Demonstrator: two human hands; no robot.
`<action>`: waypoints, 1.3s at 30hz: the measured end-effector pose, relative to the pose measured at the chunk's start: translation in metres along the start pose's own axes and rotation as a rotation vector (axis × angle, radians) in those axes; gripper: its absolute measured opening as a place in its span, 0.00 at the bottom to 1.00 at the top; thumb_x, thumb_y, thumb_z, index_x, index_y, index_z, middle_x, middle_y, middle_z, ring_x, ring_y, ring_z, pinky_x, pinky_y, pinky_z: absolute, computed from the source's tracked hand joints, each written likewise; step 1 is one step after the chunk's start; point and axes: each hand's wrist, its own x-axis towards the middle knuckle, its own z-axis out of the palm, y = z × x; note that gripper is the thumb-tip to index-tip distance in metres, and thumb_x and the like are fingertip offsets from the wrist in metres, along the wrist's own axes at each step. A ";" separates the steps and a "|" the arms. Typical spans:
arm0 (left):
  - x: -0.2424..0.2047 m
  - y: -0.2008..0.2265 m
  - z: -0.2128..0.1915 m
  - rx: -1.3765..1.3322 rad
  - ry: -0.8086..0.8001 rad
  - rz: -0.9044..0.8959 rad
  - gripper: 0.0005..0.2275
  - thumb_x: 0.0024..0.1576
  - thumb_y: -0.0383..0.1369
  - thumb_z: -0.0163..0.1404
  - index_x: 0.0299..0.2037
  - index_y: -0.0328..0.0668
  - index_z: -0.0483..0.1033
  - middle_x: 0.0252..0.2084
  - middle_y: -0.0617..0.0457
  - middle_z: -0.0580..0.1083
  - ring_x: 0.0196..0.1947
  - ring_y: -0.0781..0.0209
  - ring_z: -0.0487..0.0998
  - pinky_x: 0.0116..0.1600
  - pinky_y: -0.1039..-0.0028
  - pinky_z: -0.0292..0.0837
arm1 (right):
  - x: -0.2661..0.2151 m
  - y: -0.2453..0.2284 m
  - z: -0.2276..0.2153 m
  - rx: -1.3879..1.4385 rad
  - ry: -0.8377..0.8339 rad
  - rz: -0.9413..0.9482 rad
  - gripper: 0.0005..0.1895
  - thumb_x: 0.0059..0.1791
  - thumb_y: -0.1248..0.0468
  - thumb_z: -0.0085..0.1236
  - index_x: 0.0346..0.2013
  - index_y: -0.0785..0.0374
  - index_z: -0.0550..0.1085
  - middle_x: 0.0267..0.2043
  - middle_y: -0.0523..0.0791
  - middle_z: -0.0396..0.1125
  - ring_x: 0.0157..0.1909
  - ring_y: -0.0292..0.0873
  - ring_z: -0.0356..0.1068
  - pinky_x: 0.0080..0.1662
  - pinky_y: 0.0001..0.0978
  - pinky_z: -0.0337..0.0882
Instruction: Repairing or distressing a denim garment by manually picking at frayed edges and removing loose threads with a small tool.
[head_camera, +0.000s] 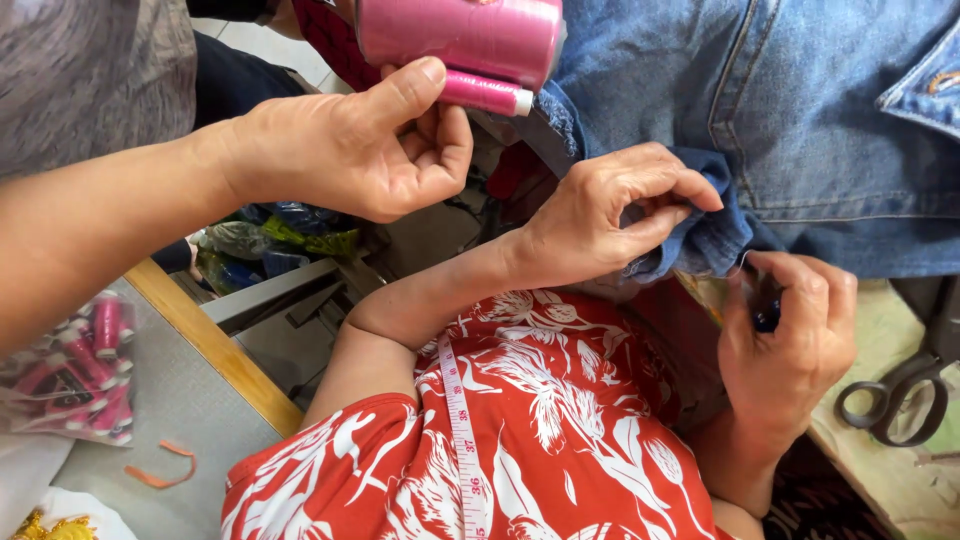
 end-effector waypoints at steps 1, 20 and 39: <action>0.001 0.001 -0.001 0.001 0.007 -0.038 0.07 0.64 0.23 0.52 0.48 0.47 0.77 0.43 0.57 0.78 0.43 0.66 0.79 0.54 0.78 0.74 | -0.001 0.001 0.001 -0.006 0.008 0.001 0.05 0.62 0.81 0.62 0.51 0.78 0.74 0.49 0.59 0.70 0.49 0.61 0.66 0.53 0.52 0.70; 0.005 0.005 -0.004 -0.046 -0.002 -0.086 0.07 0.61 0.24 0.51 0.42 0.50 0.77 0.38 0.61 0.75 0.34 0.73 0.74 0.44 0.83 0.72 | -0.008 -0.008 -0.037 0.344 -0.091 0.258 0.10 0.67 0.74 0.45 0.49 0.74 0.75 0.29 0.49 0.64 0.23 0.37 0.60 0.33 0.27 0.58; 0.002 -0.006 -0.005 0.027 0.001 -0.043 0.03 0.56 0.29 0.47 0.36 0.44 0.66 0.33 0.54 0.66 0.32 0.59 0.68 0.39 0.64 0.62 | 0.144 -0.074 0.006 -0.513 -0.455 -0.555 0.38 0.57 0.59 0.51 0.83 0.39 0.55 0.33 0.37 0.56 0.19 0.38 0.66 0.19 0.31 0.66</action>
